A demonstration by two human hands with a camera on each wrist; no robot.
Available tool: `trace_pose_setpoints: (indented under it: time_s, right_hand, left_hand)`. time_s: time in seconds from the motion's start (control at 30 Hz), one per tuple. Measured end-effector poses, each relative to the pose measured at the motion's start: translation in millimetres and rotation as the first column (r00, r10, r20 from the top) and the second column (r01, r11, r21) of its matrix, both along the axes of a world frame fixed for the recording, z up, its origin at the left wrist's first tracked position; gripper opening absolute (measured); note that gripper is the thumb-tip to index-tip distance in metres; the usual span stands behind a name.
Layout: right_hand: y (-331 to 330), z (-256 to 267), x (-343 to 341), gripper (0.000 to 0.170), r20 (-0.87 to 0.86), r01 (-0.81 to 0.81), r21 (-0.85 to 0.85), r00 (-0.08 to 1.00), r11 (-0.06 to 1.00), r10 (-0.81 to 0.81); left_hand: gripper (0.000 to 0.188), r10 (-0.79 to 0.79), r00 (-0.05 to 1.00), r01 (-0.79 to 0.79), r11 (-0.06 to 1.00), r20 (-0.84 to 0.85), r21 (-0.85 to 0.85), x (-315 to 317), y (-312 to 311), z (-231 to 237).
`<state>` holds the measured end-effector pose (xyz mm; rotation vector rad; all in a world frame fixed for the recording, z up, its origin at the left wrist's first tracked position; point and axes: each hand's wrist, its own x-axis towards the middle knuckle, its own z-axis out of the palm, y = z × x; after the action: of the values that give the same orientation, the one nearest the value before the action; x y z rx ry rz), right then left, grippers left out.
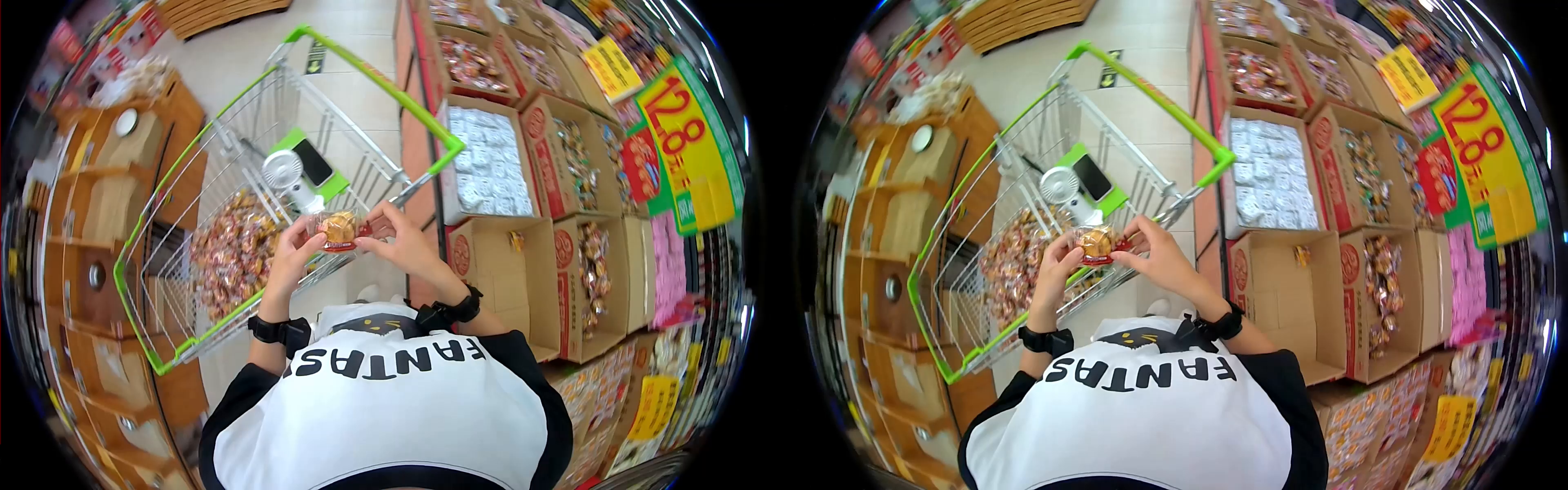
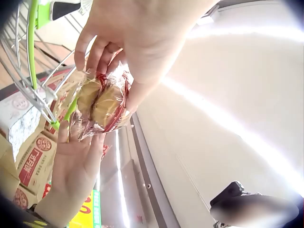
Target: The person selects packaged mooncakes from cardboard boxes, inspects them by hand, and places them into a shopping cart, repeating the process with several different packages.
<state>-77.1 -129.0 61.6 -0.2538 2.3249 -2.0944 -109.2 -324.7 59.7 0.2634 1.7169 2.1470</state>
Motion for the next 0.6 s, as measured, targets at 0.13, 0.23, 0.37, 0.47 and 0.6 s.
trace_pose_setpoints:
  time_s: [0.13,0.23,0.37,0.47,0.6]
  right_hand:
    - [-28.9,-0.4,-16.3,0.030,0.005,-0.151,0.057,0.989,0.987,0.151]
    - [-53.3,-6.5,-25.4,0.029,0.008,-0.253,0.063,0.967,0.965,0.253]
    - [-82.1,-8.0,-30.3,0.027,0.121,-0.414,0.040,0.906,0.910,0.407]
    - [-102.1,-18.6,-32.0,0.027,0.163,-0.534,0.031,0.837,0.845,0.523]
    - [-127.4,-47.2,-32.6,0.029,0.170,-0.635,-0.002,0.761,0.772,0.626]
  left_hand:
    - [0.014,0.140,0.989,-0.138,0.990,-0.050,0.028,11.2,-38.8,-14.4]
    - [0.014,0.302,0.953,-0.303,0.953,0.038,0.025,24.9,-55.7,-8.2]
    - [0.013,0.395,0.916,-0.392,0.919,0.067,-0.049,40.1,-87.2,-20.6]
    - [0.013,0.463,0.868,-0.451,0.886,0.177,-0.104,52.1,-109.0,-27.6]
    - [0.017,0.545,0.787,-0.516,0.838,0.290,-0.177,66.1,-130.9,-35.2]
